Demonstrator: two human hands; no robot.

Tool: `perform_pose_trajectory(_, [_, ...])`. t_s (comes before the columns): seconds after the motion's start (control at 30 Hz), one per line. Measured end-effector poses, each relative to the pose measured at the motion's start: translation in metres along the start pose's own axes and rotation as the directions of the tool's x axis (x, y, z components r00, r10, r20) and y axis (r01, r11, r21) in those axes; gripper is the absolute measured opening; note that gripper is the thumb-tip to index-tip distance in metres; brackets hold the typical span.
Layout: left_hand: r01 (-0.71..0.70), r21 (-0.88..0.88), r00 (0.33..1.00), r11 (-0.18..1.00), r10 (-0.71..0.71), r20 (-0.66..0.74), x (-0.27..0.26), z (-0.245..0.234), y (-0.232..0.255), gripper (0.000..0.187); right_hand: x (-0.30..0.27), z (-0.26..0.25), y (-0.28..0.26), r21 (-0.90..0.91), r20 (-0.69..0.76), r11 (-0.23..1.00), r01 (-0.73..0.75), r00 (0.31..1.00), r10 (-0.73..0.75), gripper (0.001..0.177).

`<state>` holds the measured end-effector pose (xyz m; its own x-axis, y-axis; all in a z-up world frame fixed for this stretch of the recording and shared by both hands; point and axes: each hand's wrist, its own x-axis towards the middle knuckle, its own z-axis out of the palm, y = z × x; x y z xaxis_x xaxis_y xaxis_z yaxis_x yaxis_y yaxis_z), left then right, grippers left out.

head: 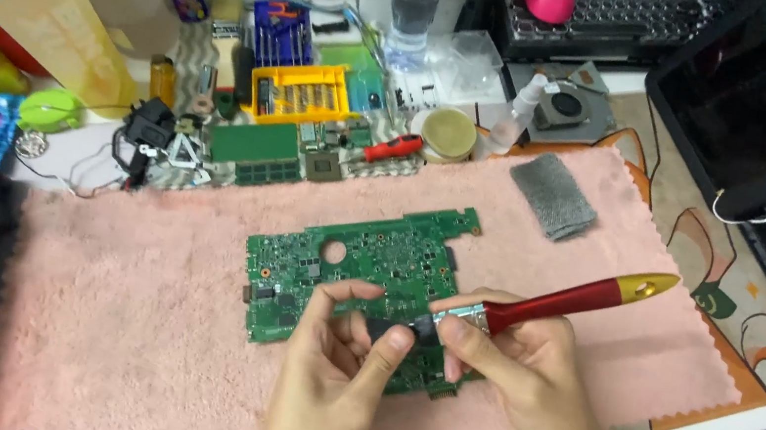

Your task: The person cleans a green circuit board using a paintbrush and a small metal tool. They brush the surface of the board and then use the metal tool to scrape or clean specific areas on the board.

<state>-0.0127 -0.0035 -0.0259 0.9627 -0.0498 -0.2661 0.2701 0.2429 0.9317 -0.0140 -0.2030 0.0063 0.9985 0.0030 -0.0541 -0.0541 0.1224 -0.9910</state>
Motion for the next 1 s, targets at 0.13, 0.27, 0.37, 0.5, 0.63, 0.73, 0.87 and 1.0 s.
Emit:
perform_pose_trajectory(0.13, [0.033,0.13,0.999,0.991,-0.029,-0.029,-0.005,0.008,0.016,0.04,0.001,-0.007,0.01,0.023,-0.025,1.0,-0.006,1.0,0.007,0.026])
perform_pose_trajectory(0.27, [-0.033,0.106,0.999,0.994,0.031,0.015,-0.004,0.008,0.019,0.058,0.003,-0.011,0.014,0.084,-0.034,0.995,-0.056,0.998,0.059,0.025])
perform_pose_trajectory(0.37, [-0.078,0.119,0.997,0.99,0.074,0.037,-0.004,0.003,0.022,0.057,0.006,-0.015,0.012,0.076,-0.027,0.996,-0.052,0.998,0.054,0.029])
perform_pose_trajectory(0.5, [-0.108,0.176,0.991,0.979,0.092,0.093,-0.003,-0.001,0.025,0.042,0.007,-0.019,0.014,0.059,-0.025,0.997,-0.059,0.998,0.061,0.028])
perform_pose_trajectory(0.63, [-0.269,0.347,0.96,0.898,0.224,0.165,0.0,0.0,0.024,0.033,0.004,-0.016,0.014,0.095,-0.019,0.994,-0.054,0.998,0.056,0.023])
perform_pose_trajectory(0.73, [-0.322,0.431,0.944,0.843,0.249,0.218,0.001,-0.003,0.017,0.019,0.0,-0.018,0.009,-0.1,-0.009,0.99,-0.102,0.995,0.102,0.024])
perform_pose_trajectory(0.87, [-0.318,0.476,0.946,0.82,0.244,0.212,0.0,-0.003,0.01,0.027,0.0,-0.025,0.013,-0.015,-0.016,0.987,-0.162,0.987,0.162,0.029])
perform_pose_trajectory(1.0, [-0.39,0.472,0.92,0.791,0.316,0.23,0.004,-0.006,0.015,0.047,0.009,-0.029,0.006,0.02,0.047,0.995,-0.102,0.994,0.101,0.029])
